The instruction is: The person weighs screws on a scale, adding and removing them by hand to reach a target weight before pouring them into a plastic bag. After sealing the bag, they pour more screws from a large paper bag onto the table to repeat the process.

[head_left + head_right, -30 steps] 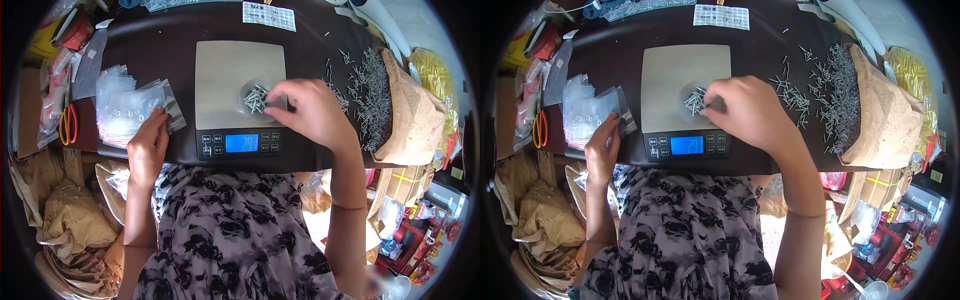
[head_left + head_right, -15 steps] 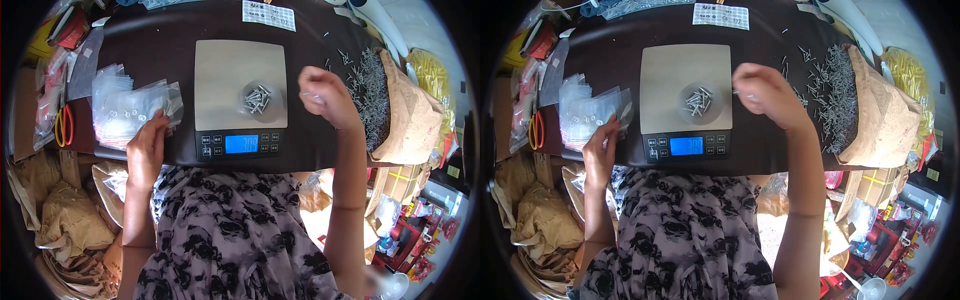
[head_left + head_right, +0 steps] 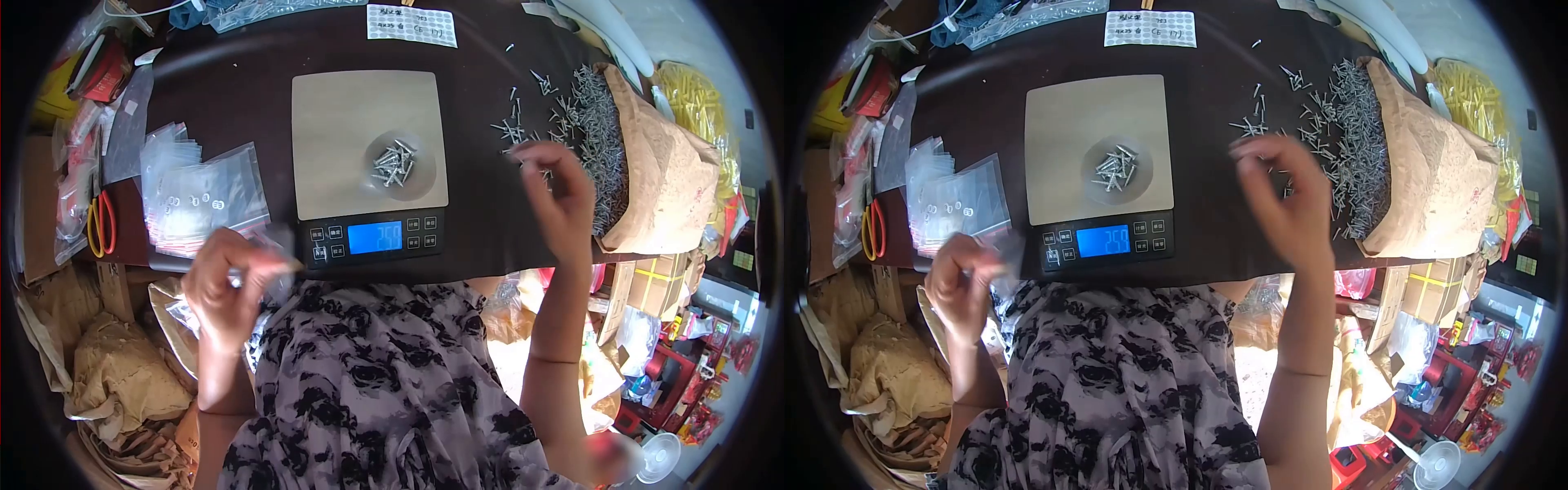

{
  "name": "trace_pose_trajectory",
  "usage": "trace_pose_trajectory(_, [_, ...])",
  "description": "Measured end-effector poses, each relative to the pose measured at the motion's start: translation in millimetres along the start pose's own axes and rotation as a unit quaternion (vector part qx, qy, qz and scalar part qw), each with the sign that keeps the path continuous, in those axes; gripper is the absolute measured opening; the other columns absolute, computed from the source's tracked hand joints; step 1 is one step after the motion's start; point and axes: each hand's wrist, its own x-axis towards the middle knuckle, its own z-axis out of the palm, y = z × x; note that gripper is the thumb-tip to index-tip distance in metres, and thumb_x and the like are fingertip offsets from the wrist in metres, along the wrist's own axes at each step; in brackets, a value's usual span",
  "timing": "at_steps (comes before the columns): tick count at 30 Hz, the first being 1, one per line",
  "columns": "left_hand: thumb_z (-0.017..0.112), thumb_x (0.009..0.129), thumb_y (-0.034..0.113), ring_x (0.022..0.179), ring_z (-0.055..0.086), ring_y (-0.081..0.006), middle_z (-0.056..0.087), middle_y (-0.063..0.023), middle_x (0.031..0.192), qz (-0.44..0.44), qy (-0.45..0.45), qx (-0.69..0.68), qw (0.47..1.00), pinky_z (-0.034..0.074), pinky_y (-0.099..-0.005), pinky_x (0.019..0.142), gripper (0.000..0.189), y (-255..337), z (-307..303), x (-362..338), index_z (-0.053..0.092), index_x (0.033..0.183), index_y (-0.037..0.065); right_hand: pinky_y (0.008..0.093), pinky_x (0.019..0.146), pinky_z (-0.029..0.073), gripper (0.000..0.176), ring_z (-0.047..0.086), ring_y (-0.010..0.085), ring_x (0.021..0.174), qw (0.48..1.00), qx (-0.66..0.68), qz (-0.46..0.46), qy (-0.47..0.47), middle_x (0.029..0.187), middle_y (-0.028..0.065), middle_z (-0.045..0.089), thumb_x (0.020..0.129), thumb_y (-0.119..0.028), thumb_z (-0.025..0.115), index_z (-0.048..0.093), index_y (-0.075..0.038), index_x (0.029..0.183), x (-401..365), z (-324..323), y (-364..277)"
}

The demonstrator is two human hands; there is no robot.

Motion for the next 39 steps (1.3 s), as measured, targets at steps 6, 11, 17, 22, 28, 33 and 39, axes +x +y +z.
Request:
trace_pose_trajectory(6, [0.078, 0.074, 0.021, 0.053, 0.048, -0.0096, 0.053, 0.0053, 0.058, 0.084, -0.138, -0.094, 0.982, 0.040, -0.0319, 0.072, 0.015, 42.1, 45.2, 10.4, 0.066, 0.079, 0.015, 0.0384, 0.081, 0.046, 0.027, 0.058, 0.0286, 0.091, 0.905, 0.256, -0.095, -0.327, 0.099, 0.0120, 0.061, 0.086, -0.024, 0.066, 0.061, -0.004, 0.102, -26.3, 54.4, -48.9])
trace_pose_trajectory(11, [0.082, 0.068, 0.020, 0.056, 0.049, -0.0143, 0.045, 0.0047, 0.061, 0.151, -0.174, -0.185, 0.955, 0.040, -0.0403, 0.084, 0.023, 44.8, 55.2, 4.9, 0.062, 0.078, 0.013, 0.0366, 0.069, 0.043, 0.022, 0.060, 0.0233, 0.072, 0.883, 0.279, -0.182, -0.330, 0.072, 0.0052, 0.059, 0.083, -0.022, 0.070, 0.058, -0.006, 0.074, -32.7, 60.6, -58.1])
trace_pose_trajectory(17, [0.085, 0.063, 0.021, 0.083, 0.058, -0.0176, 0.057, 0.0011, 0.077, 0.141, -0.102, -0.097, 0.980, 0.038, -0.0415, 0.087, 0.029, 40.3, 39.9, 8.6, 0.056, 0.063, 0.015, 0.0337, 0.065, 0.042, 0.011, 0.056, 0.0224, 0.064, 0.941, 0.205, -0.118, -0.240, 0.066, 0.0051, 0.058, 0.082, -0.012, 0.067, 0.061, -0.007, 0.075, -31.2, 59.6, -48.5])
trace_pose_trajectory(22, [0.077, 0.068, 0.011, 0.117, 0.056, -0.0276, 0.067, -0.0040, 0.095, 0.100, -0.083, -0.021, 0.991, 0.031, -0.0436, 0.100, 0.025, 13.8, 11.7, 13.4, 0.053, 0.066, 0.013, 0.0342, 0.065, 0.045, 0.010, 0.056, 0.0251, 0.070, 0.989, 0.022, -0.049, -0.139, 0.079, 0.0065, 0.058, 0.079, -0.008, 0.069, 0.064, -0.008, 0.088, -6.2, 48.7, -38.1])
trace_pose_trajectory(28, [0.067, 0.072, -0.003, 0.110, 0.059, -0.0338, 0.066, -0.0097, 0.095, 0.055, -0.069, -0.003, 0.996, 0.038, -0.0439, 0.094, 0.018, 13.0, 10.6, 14.4, 0.054, 0.076, 0.008, 0.0334, 0.069, 0.045, 0.029, 0.056, 0.0246, 0.077, 0.958, -0.124, -0.224, -0.132, 0.087, 0.0062, 0.055, 0.069, -0.008, 0.076, 0.065, -0.011, 0.096, 13.5, 61.6, -6.2])
trace_pose_trajectory(33, [0.067, 0.070, -0.008, 0.072, 0.058, -0.0277, 0.063, -0.0092, 0.083, 0.046, -0.074, -0.051, 0.995, 0.045, -0.0367, 0.068, 0.021, 4.6, 22.6, 1.2, 0.058, 0.086, 0.003, 0.0438, 0.093, 0.035, 0.058, 0.052, 0.0311, 0.109, 0.971, -0.141, -0.183, -0.067, 0.109, 0.0073, 0.059, 0.066, -0.023, 0.080, 0.055, -0.010, 0.117, 19.3, 90.8, -17.2])
trace_pose_trajectory(39, [0.067, 0.071, -0.012, 0.068, 0.056, -0.0206, 0.060, -0.0079, 0.080, 0.030, -0.085, -0.026, 0.996, 0.044, -0.0317, 0.060, 0.018, 10.8, 36.3, 10.8, 0.062, 0.083, 0.000, 0.0446, 0.099, 0.034, 0.072, 0.050, 0.0306, 0.116, 0.977, -0.090, -0.130, -0.144, 0.129, 0.0146, 0.049, 0.061, -0.024, 0.084, 0.050, -0.008, 0.122, 21.8, 93.8, -4.8])
